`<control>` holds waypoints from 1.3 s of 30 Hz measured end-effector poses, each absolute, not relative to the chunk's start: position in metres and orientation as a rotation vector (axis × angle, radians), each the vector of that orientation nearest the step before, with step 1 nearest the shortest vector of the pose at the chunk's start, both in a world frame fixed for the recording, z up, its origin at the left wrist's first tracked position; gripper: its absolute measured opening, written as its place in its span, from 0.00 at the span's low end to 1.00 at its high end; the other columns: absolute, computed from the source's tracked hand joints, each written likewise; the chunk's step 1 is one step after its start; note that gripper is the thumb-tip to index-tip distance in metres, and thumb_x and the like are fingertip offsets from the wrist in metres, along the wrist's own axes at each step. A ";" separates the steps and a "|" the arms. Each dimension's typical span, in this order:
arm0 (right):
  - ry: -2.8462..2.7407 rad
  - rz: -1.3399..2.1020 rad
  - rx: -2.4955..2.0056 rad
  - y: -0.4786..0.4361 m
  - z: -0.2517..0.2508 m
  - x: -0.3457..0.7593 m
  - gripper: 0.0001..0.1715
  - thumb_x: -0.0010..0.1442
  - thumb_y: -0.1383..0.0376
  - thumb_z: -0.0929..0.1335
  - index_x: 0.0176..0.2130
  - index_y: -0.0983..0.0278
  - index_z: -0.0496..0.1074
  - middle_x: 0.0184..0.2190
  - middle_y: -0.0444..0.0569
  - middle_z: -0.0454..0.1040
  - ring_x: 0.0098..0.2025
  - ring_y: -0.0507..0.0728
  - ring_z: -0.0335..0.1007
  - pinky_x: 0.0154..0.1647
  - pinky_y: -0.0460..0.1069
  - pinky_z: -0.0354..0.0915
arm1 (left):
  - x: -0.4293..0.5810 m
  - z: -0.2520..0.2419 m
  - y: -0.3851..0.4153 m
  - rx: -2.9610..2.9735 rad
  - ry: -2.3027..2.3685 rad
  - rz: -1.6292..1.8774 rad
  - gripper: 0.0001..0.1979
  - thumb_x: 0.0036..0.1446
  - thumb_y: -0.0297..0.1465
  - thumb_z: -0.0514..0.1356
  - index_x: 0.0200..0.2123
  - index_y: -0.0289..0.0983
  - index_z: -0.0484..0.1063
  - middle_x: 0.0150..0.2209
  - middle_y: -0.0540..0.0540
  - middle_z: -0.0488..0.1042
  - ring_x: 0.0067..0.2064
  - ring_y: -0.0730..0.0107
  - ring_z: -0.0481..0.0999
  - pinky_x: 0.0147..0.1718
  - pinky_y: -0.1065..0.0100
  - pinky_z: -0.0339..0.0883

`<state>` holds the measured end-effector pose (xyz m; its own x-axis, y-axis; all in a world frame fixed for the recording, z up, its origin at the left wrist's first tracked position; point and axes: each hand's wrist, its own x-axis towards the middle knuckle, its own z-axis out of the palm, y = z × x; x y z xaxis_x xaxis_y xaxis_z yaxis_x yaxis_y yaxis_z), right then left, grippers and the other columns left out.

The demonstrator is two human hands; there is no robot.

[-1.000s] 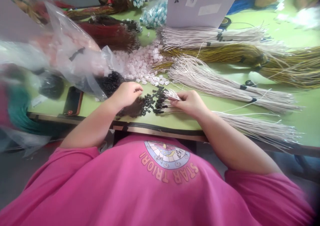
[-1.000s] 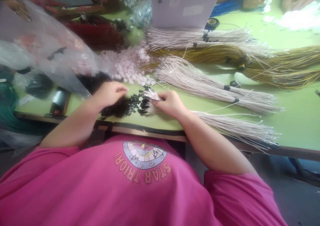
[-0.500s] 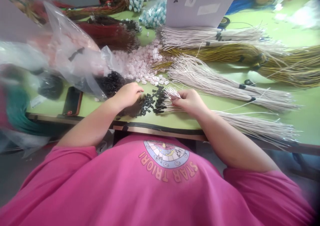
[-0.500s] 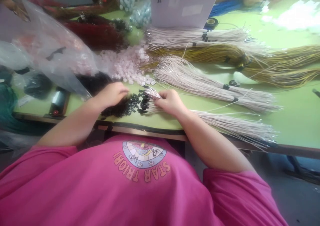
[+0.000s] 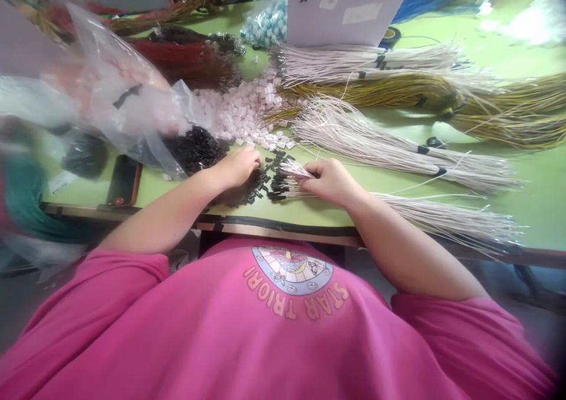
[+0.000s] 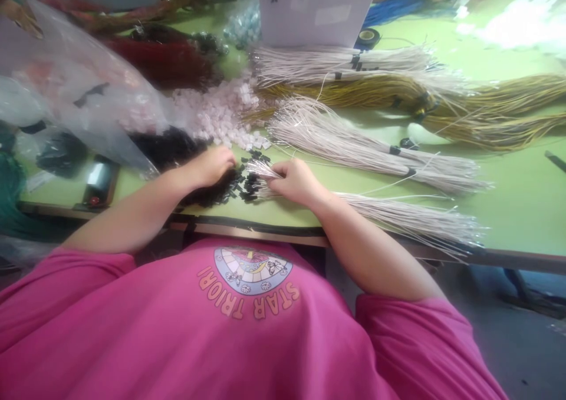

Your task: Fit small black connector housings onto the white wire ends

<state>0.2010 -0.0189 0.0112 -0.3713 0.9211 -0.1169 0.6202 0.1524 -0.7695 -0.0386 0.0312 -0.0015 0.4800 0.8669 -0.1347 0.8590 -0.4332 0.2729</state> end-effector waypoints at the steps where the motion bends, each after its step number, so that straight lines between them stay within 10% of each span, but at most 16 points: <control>1: -2.066 1.037 -1.467 -0.019 0.011 0.201 0.12 0.46 0.60 0.63 0.19 0.66 0.63 0.17 0.40 0.53 0.23 0.47 0.47 0.25 0.46 0.45 | -0.037 0.003 0.027 2.410 1.492 0.098 0.13 0.57 0.31 0.49 0.37 0.35 0.71 0.38 0.42 0.70 0.38 0.65 0.69 0.41 0.65 0.61; 11: -1.972 1.154 -1.543 -0.019 0.016 0.198 0.10 0.44 0.62 0.62 0.19 0.66 0.60 0.17 0.40 0.51 0.21 0.47 0.48 0.23 0.46 0.44 | 0.001 0.018 -0.020 1.475 1.156 0.497 0.08 0.52 0.32 0.59 0.36 0.35 0.70 0.27 0.50 0.71 0.23 0.79 0.66 0.25 0.73 0.60; 39: -1.982 1.209 -1.458 -0.019 0.011 0.200 0.11 0.46 0.61 0.63 0.22 0.68 0.66 0.18 0.40 0.55 0.23 0.47 0.50 0.25 0.45 0.48 | 0.016 -0.008 -0.022 1.363 1.138 0.721 0.15 0.41 0.35 0.67 0.33 0.32 0.76 0.33 0.45 0.77 0.34 0.70 0.75 0.39 0.64 0.68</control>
